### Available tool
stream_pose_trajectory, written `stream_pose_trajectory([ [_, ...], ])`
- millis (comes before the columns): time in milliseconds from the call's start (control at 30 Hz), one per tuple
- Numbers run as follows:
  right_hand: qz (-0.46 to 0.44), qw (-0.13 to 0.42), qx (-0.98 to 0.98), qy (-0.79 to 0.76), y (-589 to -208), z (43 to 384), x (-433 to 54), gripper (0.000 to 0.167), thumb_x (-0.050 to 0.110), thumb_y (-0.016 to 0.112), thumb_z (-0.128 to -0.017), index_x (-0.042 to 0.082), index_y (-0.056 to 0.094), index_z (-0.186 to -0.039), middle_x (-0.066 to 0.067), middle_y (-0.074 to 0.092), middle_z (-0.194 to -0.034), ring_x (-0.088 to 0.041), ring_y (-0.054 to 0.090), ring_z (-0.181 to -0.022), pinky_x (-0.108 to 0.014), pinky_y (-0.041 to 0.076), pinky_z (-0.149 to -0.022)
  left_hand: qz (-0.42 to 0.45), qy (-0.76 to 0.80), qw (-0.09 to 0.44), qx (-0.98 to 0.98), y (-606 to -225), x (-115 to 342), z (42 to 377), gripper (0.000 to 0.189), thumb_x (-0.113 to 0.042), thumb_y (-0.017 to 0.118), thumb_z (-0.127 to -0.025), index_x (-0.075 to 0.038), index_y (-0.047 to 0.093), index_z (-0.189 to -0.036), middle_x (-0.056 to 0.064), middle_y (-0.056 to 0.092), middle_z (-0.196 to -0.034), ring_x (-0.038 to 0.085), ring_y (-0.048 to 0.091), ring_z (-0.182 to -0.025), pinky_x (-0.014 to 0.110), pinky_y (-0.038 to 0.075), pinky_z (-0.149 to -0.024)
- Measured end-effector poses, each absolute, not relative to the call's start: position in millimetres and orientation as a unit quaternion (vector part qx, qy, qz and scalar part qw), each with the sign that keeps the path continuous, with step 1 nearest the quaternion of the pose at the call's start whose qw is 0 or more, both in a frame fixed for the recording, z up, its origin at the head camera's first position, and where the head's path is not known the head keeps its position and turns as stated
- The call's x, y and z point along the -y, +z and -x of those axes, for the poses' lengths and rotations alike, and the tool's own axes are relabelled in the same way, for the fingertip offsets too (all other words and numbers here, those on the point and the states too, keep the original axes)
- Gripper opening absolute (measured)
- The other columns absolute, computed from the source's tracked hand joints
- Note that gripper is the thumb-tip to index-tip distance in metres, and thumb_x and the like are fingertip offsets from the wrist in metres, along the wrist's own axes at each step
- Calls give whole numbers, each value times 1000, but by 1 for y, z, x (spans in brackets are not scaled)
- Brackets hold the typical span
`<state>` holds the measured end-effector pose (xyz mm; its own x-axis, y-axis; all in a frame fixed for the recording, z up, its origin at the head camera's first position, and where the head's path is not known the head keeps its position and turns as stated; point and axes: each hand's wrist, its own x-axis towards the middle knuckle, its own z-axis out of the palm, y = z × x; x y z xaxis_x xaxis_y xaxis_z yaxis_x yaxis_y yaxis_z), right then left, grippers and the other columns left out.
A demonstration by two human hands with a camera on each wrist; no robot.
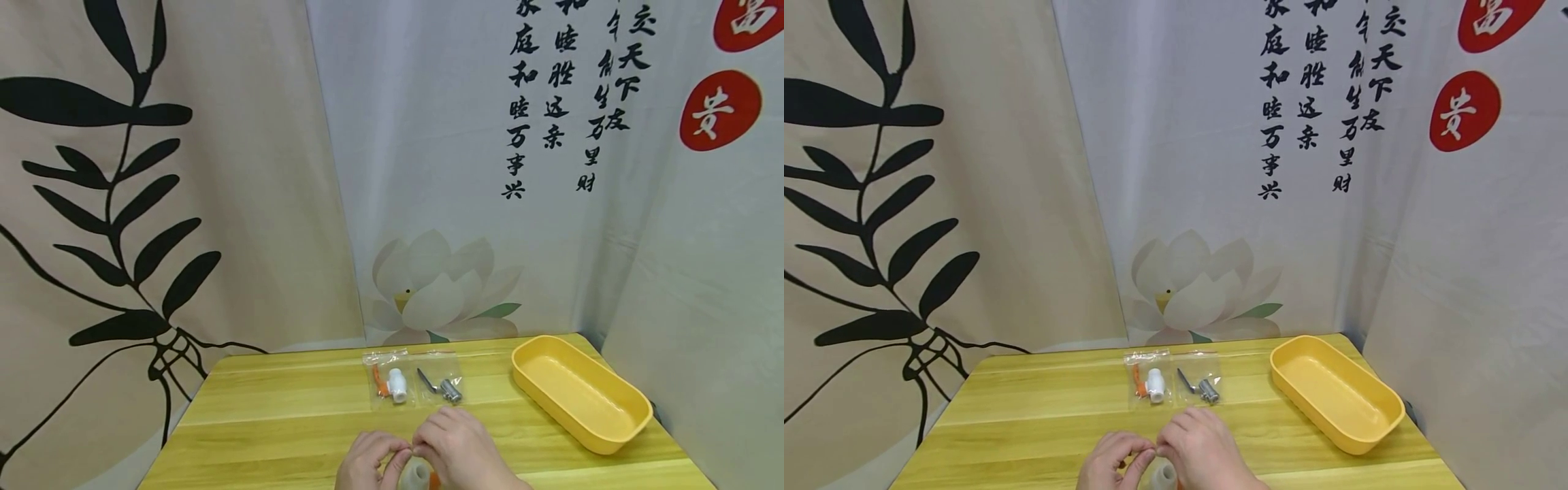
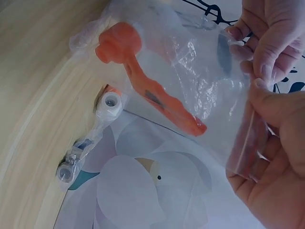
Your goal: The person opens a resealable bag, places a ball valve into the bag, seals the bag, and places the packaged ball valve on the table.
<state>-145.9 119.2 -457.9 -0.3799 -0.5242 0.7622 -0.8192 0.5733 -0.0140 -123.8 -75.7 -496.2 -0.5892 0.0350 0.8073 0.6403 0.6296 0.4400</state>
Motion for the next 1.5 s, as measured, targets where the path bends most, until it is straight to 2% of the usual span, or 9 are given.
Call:
stream_pose_trajectory([
  [267, -407, 391, 800, 206, -461, 148, -121, 22, 26, 92, -78, 25, 71, -85, 18, 68, -83, -2, 64, -81, -16, 51, -73, 179, -378, 398, 817, -496, 75, 123, 30, -11, 96, -73, -30, 75, -82, -26, 70, -83, -4, 61, -78, 7, 43, -63],
  [567, -427, 421, 772, 209, -461, 152, -123, 20, 25, 92, -75, 23, 73, -81, 16, 71, -79, -3, 63, -77, -13, 50, -71, 185, -379, 393, 817, -494, 74, 123, 30, -11, 96, -73, -30, 75, -83, -26, 70, -83, -3, 60, -79, 7, 42, -62],
  [1033, -412, 412, 786, 206, -460, 150, -125, 21, 28, 91, -76, 24, 72, -82, 17, 69, -80, -3, 63, -80, -15, 51, -73, 184, -386, 361, 829, -492, 75, 121, 27, -14, 94, -77, -31, 74, -85, -25, 70, -84, 2, 58, -75, 11, 42, -60],
  [1167, -402, 402, 798, 198, -459, 149, -126, 24, 28, 93, -74, 24, 71, -82, 18, 68, -81, -3, 63, -81, -16, 52, -75, 177, -387, 366, 828, -493, 74, 121, 29, -13, 95, -75, -31, 75, -83, -25, 70, -83, -1, 58, -76, 11, 42, -60],
  [1367, -384, 394, 815, 182, -459, 148, -130, 26, 27, 95, -72, 25, 71, -82, 18, 68, -81, -3, 64, -83, -21, 54, -78, 163, -405, 371, 819, -494, 72, 121, 32, -9, 97, -72, -32, 76, -80, -26, 70, -81, 2, 59, -72, 15, 45, -56],
  [1500, -387, 400, 809, 187, -459, 148, -131, 23, 27, 93, -72, 25, 71, -80, 19, 68, -79, -2, 63, -81, -18, 53, -77, 161, -408, 374, 817, -494, 72, 121, 33, -8, 97, -71, -32, 76, -80, -26, 70, -81, 1, 58, -72, 14, 45, -56],
])
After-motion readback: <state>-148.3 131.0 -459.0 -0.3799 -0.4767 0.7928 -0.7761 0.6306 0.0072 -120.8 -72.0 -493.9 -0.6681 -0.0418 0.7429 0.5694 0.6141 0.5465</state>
